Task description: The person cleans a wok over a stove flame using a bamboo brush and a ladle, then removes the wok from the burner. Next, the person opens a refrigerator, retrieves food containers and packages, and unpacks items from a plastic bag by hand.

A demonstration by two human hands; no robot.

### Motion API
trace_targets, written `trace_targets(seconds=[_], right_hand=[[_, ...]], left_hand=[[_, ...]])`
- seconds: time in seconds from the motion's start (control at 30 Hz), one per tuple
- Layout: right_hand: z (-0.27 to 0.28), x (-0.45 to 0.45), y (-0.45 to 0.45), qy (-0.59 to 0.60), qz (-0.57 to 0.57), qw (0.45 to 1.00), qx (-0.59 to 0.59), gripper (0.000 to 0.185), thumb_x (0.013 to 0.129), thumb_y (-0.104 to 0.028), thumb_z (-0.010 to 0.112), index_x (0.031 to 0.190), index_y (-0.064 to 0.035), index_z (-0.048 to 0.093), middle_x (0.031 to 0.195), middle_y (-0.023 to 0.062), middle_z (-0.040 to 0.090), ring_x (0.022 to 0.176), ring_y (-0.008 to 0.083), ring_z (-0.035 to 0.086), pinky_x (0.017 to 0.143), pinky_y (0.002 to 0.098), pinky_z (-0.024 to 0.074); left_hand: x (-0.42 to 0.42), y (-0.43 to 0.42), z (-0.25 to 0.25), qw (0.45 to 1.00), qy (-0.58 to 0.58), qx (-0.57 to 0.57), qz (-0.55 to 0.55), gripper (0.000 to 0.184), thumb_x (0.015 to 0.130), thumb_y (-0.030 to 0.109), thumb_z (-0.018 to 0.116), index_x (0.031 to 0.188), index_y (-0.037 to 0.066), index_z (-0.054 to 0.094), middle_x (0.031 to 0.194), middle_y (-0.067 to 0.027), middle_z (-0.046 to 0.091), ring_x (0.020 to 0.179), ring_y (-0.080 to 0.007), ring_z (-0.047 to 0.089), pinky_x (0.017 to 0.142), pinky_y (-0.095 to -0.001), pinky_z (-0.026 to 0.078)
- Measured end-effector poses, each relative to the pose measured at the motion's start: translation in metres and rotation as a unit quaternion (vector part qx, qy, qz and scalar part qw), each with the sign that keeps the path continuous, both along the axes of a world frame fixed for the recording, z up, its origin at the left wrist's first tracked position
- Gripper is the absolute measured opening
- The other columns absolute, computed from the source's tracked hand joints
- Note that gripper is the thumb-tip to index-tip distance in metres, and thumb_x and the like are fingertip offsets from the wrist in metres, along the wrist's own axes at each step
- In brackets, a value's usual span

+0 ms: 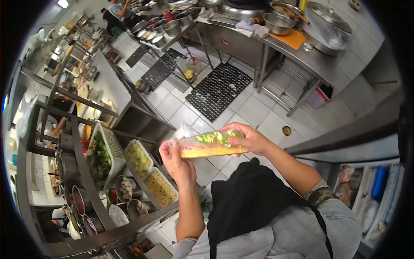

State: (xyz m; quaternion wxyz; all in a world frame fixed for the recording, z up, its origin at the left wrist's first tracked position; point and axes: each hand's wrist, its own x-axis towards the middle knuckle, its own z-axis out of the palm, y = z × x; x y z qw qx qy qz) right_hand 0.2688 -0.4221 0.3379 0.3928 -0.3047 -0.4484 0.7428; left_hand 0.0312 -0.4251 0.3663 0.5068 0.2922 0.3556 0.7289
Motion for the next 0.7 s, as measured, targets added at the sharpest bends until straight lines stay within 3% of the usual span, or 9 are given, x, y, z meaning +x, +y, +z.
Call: trace_targets(seconds=[0.07, 0.1, 0.2, 0.33, 0.5, 0.6, 0.7], right_hand=[[-0.016, -0.011, 0.024, 0.029, -0.031, 0.997, 0.061, 0.048, 0.090, -0.019, 0.069, 0.132, -0.0040, 0.049, 0.115, 0.0055, 0.061, 0.099, 0.0135, 0.061, 0.080, 0.0296, 0.0547], [-0.021, -0.012, 0.032, 0.058, -0.028, 0.997, 0.046, 0.047, 0.089, -0.016, 0.070, 0.130, -0.0031, 0.051, 0.114, 0.0048, 0.061, 0.101, 0.0120, 0.059, 0.086, 0.0266, 0.0513], [-0.014, -0.016, 0.054, 0.084, 0.057, 0.994, -0.033, 0.042, 0.088, -0.014, 0.070, 0.125, -0.0014, 0.054, 0.110, 0.0032, 0.062, 0.100, 0.0107, 0.059, 0.087, 0.0259, 0.0501], [-0.056, -0.043, 0.090, 0.093, 0.005, 0.996, -0.013, 0.039, 0.088, -0.014, 0.071, 0.122, -0.0020, 0.056, 0.106, 0.0017, 0.062, 0.095, 0.0087, 0.060, 0.085, 0.0257, 0.0508], [-0.055, -0.054, 0.147, 0.102, -0.027, 0.993, -0.049, 0.035, 0.086, -0.013, 0.072, 0.116, -0.0020, 0.057, 0.101, 0.0003, 0.062, 0.093, 0.0076, 0.060, 0.080, 0.0244, 0.0508], [-0.057, -0.054, 0.191, 0.058, -0.004, 0.997, -0.040, 0.033, 0.085, -0.010, 0.072, 0.114, -0.0033, 0.058, 0.100, 0.0002, 0.062, 0.092, 0.0078, 0.060, 0.081, 0.0252, 0.0505], [-0.052, -0.053, 0.233, 0.056, 0.015, 0.995, -0.082, 0.036, 0.085, -0.008, 0.071, 0.117, -0.0048, 0.055, 0.105, 0.0020, 0.061, 0.096, 0.0100, 0.060, 0.084, 0.0273, 0.0513]], left_hand=[[0.003, 0.012, -0.005, 0.998, -0.054, -0.003, 0.022, 0.018, 0.097, 0.015, 0.059, 0.108, 0.005, 0.048, 0.101, -0.0082, 0.058, 0.094, -0.0189, 0.061, 0.085, -0.0368, 0.052], [0.004, 0.018, -0.008, 0.999, -0.045, -0.008, 0.029, 0.021, 0.099, 0.023, 0.057, 0.107, 0.006, 0.048, 0.100, -0.0070, 0.058, 0.093, -0.0183, 0.060, 0.084, -0.0370, 0.051], [0.004, 0.031, -0.014, 0.998, -0.054, -0.028, -0.005, 0.023, 0.100, 0.028, 0.055, 0.107, 0.007, 0.048, 0.101, -0.0060, 0.057, 0.092, -0.0189, 0.059, 0.084, -0.0369, 0.051], [-0.001, 0.061, -0.018, 0.995, -0.089, -0.046, 0.014, 0.024, 0.100, 0.032, 0.053, 0.105, 0.008, 0.051, 0.101, -0.0049, 0.057, 0.093, -0.0185, 0.058, 0.087, -0.0377, 0.049], [-0.034, 0.107, -0.046, 0.991, -0.091, -0.101, -0.010, 0.016, 0.099, 0.022, 0.053, 0.106, 0.007, 0.052, 0.107, -0.0051, 0.059, 0.105, -0.0198, 0.057, 0.096, -0.0398, 0.044], [-0.051, 0.131, -0.067, 0.984, -0.101, -0.142, -0.046, 0.025, 0.095, 0.021, 0.059, 0.114, 0.004, 0.054, 0.118, -0.0101, 0.059, 0.115, -0.0245, 0.056, 0.102, -0.0435, 0.043], [-0.068, 0.158, -0.062, 0.977, -0.102, -0.119, -0.144, 0.020, 0.094, 0.015, 0.059, 0.111, 0.003, 0.055, 0.109, -0.0108, 0.063, 0.105, -0.0248, 0.062, 0.097, -0.0437, 0.048]])
